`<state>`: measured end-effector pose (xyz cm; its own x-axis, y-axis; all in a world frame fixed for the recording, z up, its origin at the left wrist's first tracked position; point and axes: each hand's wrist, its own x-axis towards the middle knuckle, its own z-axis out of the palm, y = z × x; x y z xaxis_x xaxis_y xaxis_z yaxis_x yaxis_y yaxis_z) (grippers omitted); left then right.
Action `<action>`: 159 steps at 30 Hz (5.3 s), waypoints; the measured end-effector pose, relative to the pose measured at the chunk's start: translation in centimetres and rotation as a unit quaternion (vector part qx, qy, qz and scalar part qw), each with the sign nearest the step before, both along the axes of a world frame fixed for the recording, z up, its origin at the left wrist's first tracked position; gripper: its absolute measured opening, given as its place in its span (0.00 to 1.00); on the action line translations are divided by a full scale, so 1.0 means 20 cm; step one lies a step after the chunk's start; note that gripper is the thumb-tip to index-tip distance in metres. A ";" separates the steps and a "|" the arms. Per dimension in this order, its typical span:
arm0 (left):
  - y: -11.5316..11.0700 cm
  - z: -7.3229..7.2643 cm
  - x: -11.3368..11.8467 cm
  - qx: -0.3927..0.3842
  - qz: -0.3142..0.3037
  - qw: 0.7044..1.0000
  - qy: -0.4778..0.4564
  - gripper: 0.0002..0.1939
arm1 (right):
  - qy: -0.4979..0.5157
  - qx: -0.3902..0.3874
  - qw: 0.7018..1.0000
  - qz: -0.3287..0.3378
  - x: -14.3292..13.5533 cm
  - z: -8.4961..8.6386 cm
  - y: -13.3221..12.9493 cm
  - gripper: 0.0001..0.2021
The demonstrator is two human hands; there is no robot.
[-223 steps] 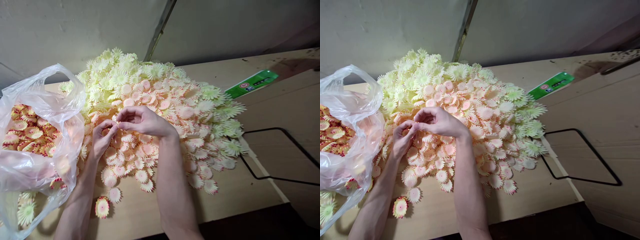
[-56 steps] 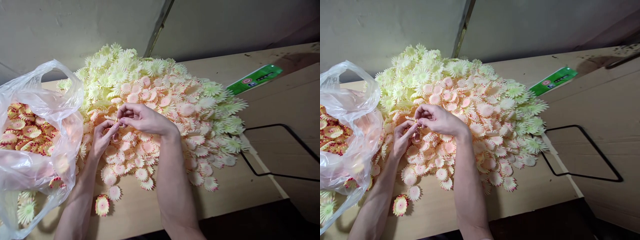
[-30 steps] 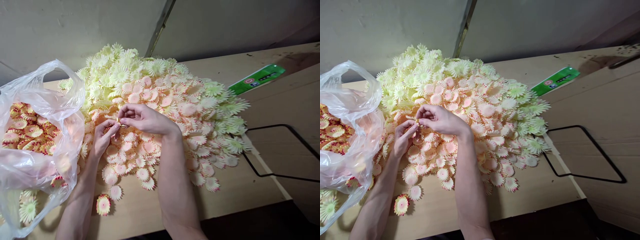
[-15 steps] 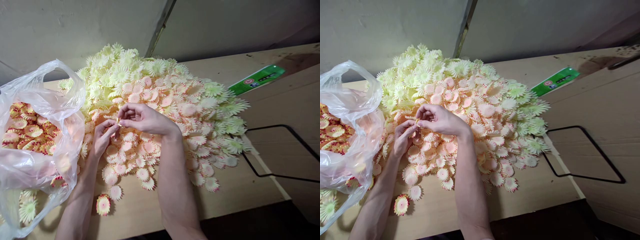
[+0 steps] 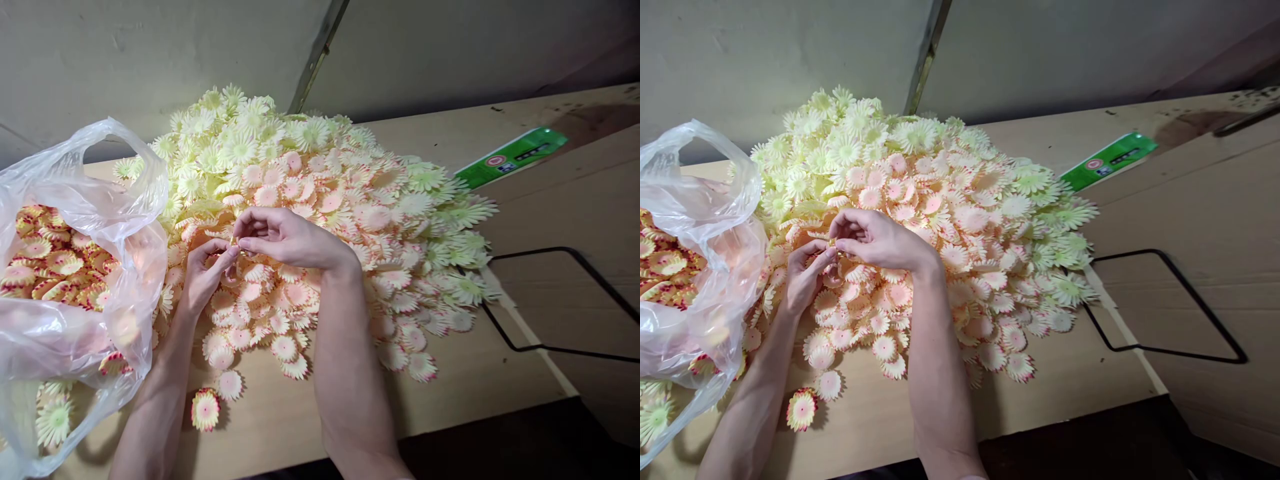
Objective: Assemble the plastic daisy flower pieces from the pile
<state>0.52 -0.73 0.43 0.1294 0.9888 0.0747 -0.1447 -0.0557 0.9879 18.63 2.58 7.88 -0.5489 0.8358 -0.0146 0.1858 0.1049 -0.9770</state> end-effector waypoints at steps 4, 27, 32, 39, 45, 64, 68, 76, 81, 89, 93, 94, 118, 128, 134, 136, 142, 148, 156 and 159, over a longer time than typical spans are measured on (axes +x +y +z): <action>0.00 0.03 0.01 0.021 0.013 0.999 0.033 0.19 | 0.003 -0.003 1.000 0.003 0.01 0.00 0.00 0.07; 0.00 0.03 0.02 0.012 0.011 0.999 0.048 0.17 | 0.006 0.025 0.997 -0.068 0.00 -0.05 0.02 0.05; -0.01 0.05 0.04 0.001 0.039 0.996 0.080 0.19 | 0.005 0.003 0.998 -0.060 0.00 -0.03 0.01 0.06; 0.01 0.02 0.03 0.045 0.034 0.994 0.094 0.18 | 0.007 0.012 0.997 -0.070 0.02 -0.03 0.02 0.06; 0.00 0.03 0.02 0.030 0.029 0.994 0.100 0.18 | -0.002 0.032 0.998 -0.053 0.03 -0.03 0.02 0.07; 0.01 0.03 0.02 0.072 0.052 0.989 0.117 0.15 | 0.009 0.007 0.996 -0.092 0.02 -0.02 0.01 0.10; 0.01 0.02 0.02 0.049 0.052 0.991 0.114 0.16 | 0.009 -0.006 0.996 -0.084 0.03 -0.02 0.01 0.11; 0.01 0.01 0.03 0.062 0.073 0.986 0.133 0.14 | -0.026 -0.024 0.994 -0.103 0.03 -0.01 0.01 0.10; 0.01 0.01 0.03 0.062 0.083 0.985 0.141 0.14 | -0.028 -0.016 0.994 -0.105 0.01 0.00 0.01 0.07; 0.01 0.01 0.03 0.073 0.084 0.983 0.150 0.15 | -0.025 -0.024 0.995 -0.094 0.02 0.00 0.01 0.06; 0.01 0.02 0.03 0.075 0.072 0.984 0.143 0.14 | -0.015 -0.036 0.994 -0.100 0.02 0.01 0.01 0.07; 0.01 0.02 0.03 0.073 0.072 0.984 0.144 0.13 | -0.016 -0.037 0.994 -0.102 0.02 0.01 0.01 0.07; 0.01 0.04 0.01 0.011 0.067 0.993 0.097 0.17 | -0.019 -0.041 0.994 -0.097 0.01 0.01 0.01 0.09; 0.02 0.01 0.00 0.020 0.076 0.992 0.095 0.16 | -0.018 -0.037 0.995 -0.091 0.01 0.01 0.00 0.12; 0.01 0.03 0.01 0.020 0.075 0.992 0.099 0.17 | -0.020 -0.032 0.995 -0.088 0.02 0.01 0.00 0.09; 0.01 0.04 0.01 0.018 0.075 0.992 0.102 0.17 | -0.021 -0.027 0.996 -0.085 0.02 0.02 0.00 0.09; 0.01 0.03 0.01 0.021 0.071 0.992 0.104 0.16 | -0.023 -0.017 0.996 -0.083 0.03 0.01 0.00 0.09; 0.01 0.02 0.00 0.019 0.070 0.992 0.107 0.16 | -0.025 -0.015 0.995 -0.096 0.02 0.01 0.00 0.09; 0.01 0.03 0.01 0.023 0.068 0.991 0.113 0.16 | -0.024 -0.008 0.994 -0.108 0.00 0.01 0.00 0.08; 0.00 0.03 0.01 0.019 0.066 0.992 0.105 0.15 | -0.020 -0.005 0.993 -0.114 0.00 0.01 0.00 0.08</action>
<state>0.75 -0.68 1.06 0.0160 0.9950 0.0983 0.0745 -0.0992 0.9923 18.58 2.66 8.03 -0.3442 0.9380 -0.0415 0.2427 0.0462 -0.9690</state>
